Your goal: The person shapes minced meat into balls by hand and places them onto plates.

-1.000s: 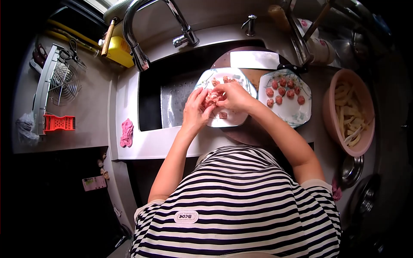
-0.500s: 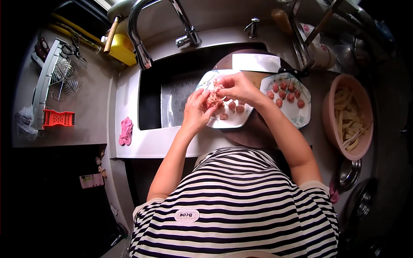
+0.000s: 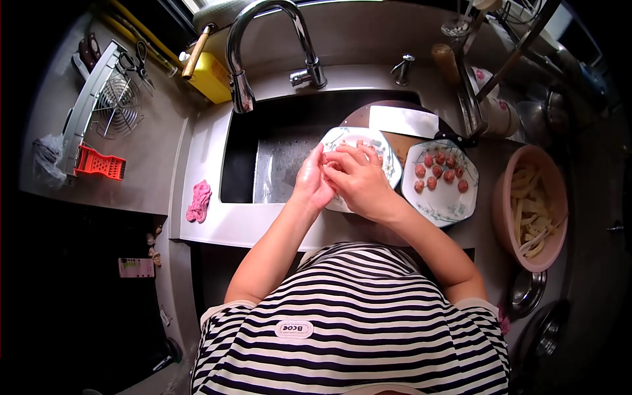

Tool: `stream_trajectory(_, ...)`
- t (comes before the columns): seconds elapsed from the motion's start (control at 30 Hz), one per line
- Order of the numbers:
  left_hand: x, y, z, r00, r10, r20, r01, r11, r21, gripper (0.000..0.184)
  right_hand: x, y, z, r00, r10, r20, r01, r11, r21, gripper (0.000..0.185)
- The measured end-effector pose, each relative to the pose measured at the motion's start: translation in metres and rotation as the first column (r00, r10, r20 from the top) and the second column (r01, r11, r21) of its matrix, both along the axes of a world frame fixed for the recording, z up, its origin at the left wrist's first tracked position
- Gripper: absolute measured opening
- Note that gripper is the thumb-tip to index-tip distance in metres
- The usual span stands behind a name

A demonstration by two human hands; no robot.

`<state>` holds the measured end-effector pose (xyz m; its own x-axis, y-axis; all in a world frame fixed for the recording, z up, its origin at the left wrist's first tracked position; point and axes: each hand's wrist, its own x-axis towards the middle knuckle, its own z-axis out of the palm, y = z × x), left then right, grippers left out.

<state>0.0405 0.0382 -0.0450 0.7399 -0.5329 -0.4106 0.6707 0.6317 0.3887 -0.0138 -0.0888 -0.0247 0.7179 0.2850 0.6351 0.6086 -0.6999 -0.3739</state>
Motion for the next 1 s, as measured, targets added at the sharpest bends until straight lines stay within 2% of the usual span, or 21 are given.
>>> stream_trajectory(0.07, 0.001, 0.008, 0.004, 1.0, -0.029, 0.004, 0.029, 0.998, -0.057, 0.044, 0.001, -0.013, 0.003, 0.993, 0.089, -0.08, -0.075, 0.983, 0.168, 0.031)
stream_trajectory(0.1, 0.003, 0.011, 0.005, 0.998, -0.053, 0.013, 0.054, 0.993, -0.105, 0.046, 0.006, -0.02, 0.001, 0.992, 0.097, -0.079, -0.08, 0.977, 0.198, 0.03)
stream_trajectory(0.17, 0.0, 0.012, 0.013, 0.996, -0.085, 0.031, 0.086, 0.995, -0.047, 0.042, 0.008, -0.025, -0.003, 0.991, 0.058, -0.122, -0.028, 0.972, 0.234, 0.028)
stream_trajectory(0.27, -0.009, 0.008, 0.024, 0.994, -0.086, 0.066, 0.088, 0.996, -0.031, 0.035, 0.005, -0.023, 0.001, 0.998, -0.04, -0.051, 0.047, 0.986, 0.162, 0.025)
stream_trajectory(0.3, -0.01, 0.008, 0.021, 0.984, -0.115, 0.137, 0.117, 0.993, -0.002, 0.035, 0.004, -0.023, 0.001, 0.997, -0.036, -0.069, 0.046, 0.988, 0.145, 0.024)
stream_trajectory(0.37, -0.012, 0.01, 0.015, 0.947, -0.169, 0.274, 0.158, 0.985, 0.062, 0.04, 0.005, -0.021, 0.002, 0.994, -0.021, -0.105, 0.033, 0.993, 0.11, 0.021)
stream_trajectory(0.4, -0.012, 0.012, 0.016, 0.947, -0.184, 0.265, 0.175, 0.983, 0.057, 0.046, 0.008, -0.022, -0.007, 0.995, -0.011, -0.1, 0.02, 0.996, 0.092, 0.019)
stream_trajectory(0.5, -0.015, 0.015, 0.017, 0.926, -0.224, 0.302, 0.206, 0.974, 0.09, 0.045, 0.012, -0.02, -0.007, 0.995, 0.037, -0.097, -0.021, 0.986, 0.165, 0.016)
stream_trajectory(0.53, -0.016, 0.014, 0.016, 0.912, -0.226, 0.343, 0.197, 0.973, 0.117, 0.044, 0.013, -0.021, -0.007, 0.989, 0.058, -0.138, -0.027, 0.976, 0.217, 0.015)
stream_trajectory(0.63, -0.012, 0.021, 0.014, 0.922, -0.221, 0.319, 0.15, 0.961, 0.231, 0.043, 0.015, -0.025, -0.003, 0.954, 0.123, -0.274, -0.007, 0.921, 0.388, 0.013)
stream_trajectory(0.73, -0.008, 0.035, 0.007, 0.966, -0.12, 0.231, 0.08, 0.981, 0.174, 0.034, 0.015, -0.026, 0.003, 0.88, 0.179, -0.44, 0.11, 0.824, 0.555, 0.013)
stream_trajectory(0.77, -0.007, 0.039, 0.006, 0.977, -0.092, 0.194, 0.06, 0.985, 0.163, 0.031, 0.015, -0.025, 0.001, 0.899, 0.155, -0.411, 0.084, 0.857, 0.508, 0.013)
stream_trajectory(0.83, -0.003, 0.045, 0.0, 0.995, 0.083, 0.063, -0.09, 0.989, 0.116, 0.023, 0.019, -0.023, -0.012, 0.933, 0.108, -0.344, 0.043, 0.914, 0.403, 0.014)
stream_trajectory(0.87, 0.001, 0.051, -0.007, 0.995, 0.084, 0.049, -0.088, 0.992, 0.086, 0.024, 0.02, -0.017, -0.022, 0.978, 0.064, -0.198, -0.006, 0.96, 0.28, 0.019)
stream_trajectory(0.9, 0.004, 0.056, -0.013, 0.996, 0.085, 0.035, -0.087, 0.995, 0.057, 0.025, 0.015, -0.012, -0.03, 0.964, 0.053, -0.26, -0.009, 0.986, 0.166, 0.025)
stream_trajectory(0.97, 0.004, 0.057, -0.017, 0.994, 0.089, 0.056, -0.093, 0.993, 0.076, 0.023, 0.017, -0.002, -0.053, 0.989, 0.018, -0.146, -0.031, 0.996, -0.087, 0.03)
stream_trajectory(1.0, 0.005, 0.057, -0.019, 0.994, 0.091, 0.068, -0.097, 0.992, 0.084, 0.023, 0.018, -0.001, -0.062, 0.994, -0.014, -0.107, 0.001, 0.992, -0.124, 0.03)
